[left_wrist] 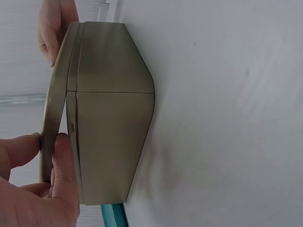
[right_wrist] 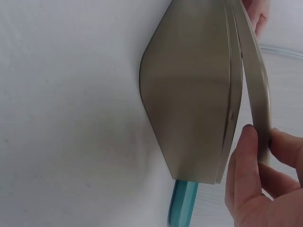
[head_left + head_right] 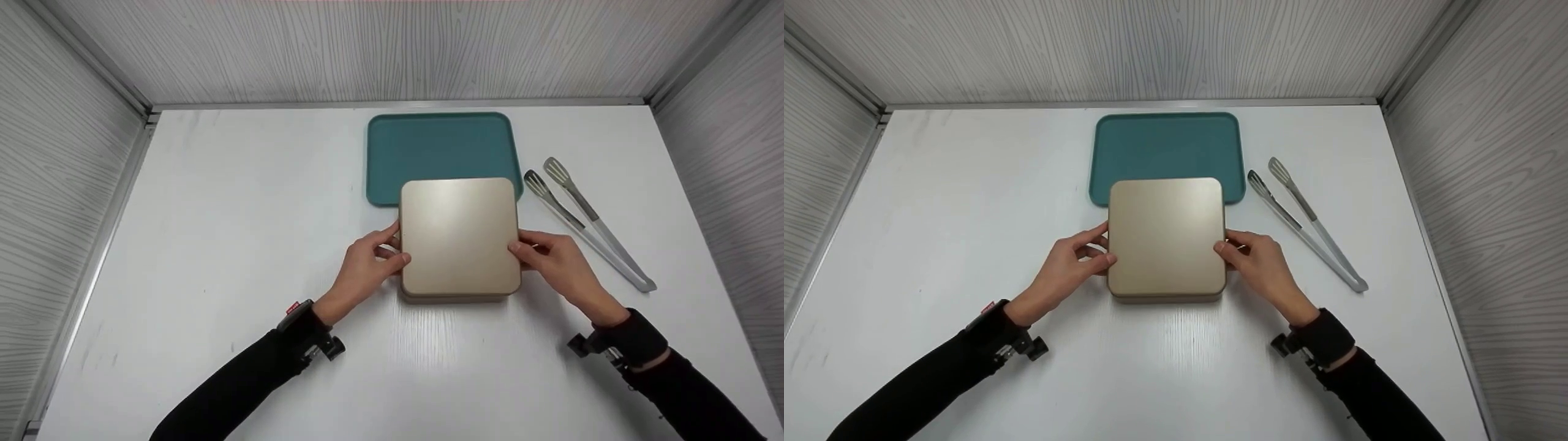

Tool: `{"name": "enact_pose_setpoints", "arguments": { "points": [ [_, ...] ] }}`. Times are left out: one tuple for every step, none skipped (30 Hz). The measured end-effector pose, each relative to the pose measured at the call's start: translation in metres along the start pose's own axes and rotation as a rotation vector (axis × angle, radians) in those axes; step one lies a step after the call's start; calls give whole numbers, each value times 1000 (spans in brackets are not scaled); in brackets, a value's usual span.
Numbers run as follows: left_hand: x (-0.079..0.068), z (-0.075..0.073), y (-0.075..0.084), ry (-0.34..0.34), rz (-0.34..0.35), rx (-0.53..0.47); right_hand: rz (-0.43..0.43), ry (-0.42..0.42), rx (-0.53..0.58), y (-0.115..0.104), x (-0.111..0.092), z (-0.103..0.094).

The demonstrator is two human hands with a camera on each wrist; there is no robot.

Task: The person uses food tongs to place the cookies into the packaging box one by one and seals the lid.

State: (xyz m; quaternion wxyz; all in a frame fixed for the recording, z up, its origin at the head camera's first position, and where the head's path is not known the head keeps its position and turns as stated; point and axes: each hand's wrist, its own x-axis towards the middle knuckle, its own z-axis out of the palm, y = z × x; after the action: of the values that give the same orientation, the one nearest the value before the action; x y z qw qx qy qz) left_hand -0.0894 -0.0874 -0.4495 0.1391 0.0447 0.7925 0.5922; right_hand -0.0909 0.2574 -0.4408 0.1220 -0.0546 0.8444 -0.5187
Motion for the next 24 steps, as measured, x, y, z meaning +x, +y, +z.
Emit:
{"name": "enact_pose_setpoints", "arguments": {
  "points": [
    [0,0,0,-3,-3,0,0,-1,1,0,0,0],
    [0,0,-1,-6,-6,-3,0,-1,1,1,0,0],
    [0,0,-1,-8,-8,-5,-1,-2,-1,1,0,0],
    [-1,0,-2,-9,-9,-8,-1,-4,0,2,0,0],
    [-1,0,-3,-8,-8,-9,-1,-7,3,3,0,1],
    [-1,0,-3,-7,-6,-10,-1,-9,6,4,0,1],
    [-1,0,-4,-7,-2,-14,-1,-9,8,5,0,2],
    [0,1,-4,-6,0,-17,-1,-9,10,6,0,2],
    [0,1,-5,-5,1,-16,-2,-7,11,6,0,3],
    [0,1,-5,-3,2,-13,-6,-5,11,7,1,3],
    [0,1,-5,-1,3,-6,-9,-2,7,7,1,3],
    [0,1,-5,1,2,0,-13,2,4,7,1,4],
    [0,2,-6,3,1,8,-16,6,2,7,1,4],
    [0,2,-6,5,0,18,-18,9,1,7,2,5],
    [0,2,-6,7,1,30,-19,11,-3,6,2,5],
    [0,2,-6,9,2,40,-22,13,-6,6,2,5],
    [0,3,-6,10,2,48,-23,15,-7,5,2,5],
    [0,3,-6,11,2,53,-24,19,-10,5,2,6],
    [0,3,-6,12,3,59,-24,23,-15,5,2,6],
    [0,3,-6,13,2,63,-26,26,-22,5,2,6],
    [0,3,-6,12,1,65,-28,30,-31,5,1,6],
    [0,3,-6,12,1,67,-31,33,-42,6,1,6],
    [0,3,-6,11,1,69,-30,36,-49,6,1,6],
    [1,3,-6,9,-1,71,-30,38,-56,6,1,6]
  ]
}}
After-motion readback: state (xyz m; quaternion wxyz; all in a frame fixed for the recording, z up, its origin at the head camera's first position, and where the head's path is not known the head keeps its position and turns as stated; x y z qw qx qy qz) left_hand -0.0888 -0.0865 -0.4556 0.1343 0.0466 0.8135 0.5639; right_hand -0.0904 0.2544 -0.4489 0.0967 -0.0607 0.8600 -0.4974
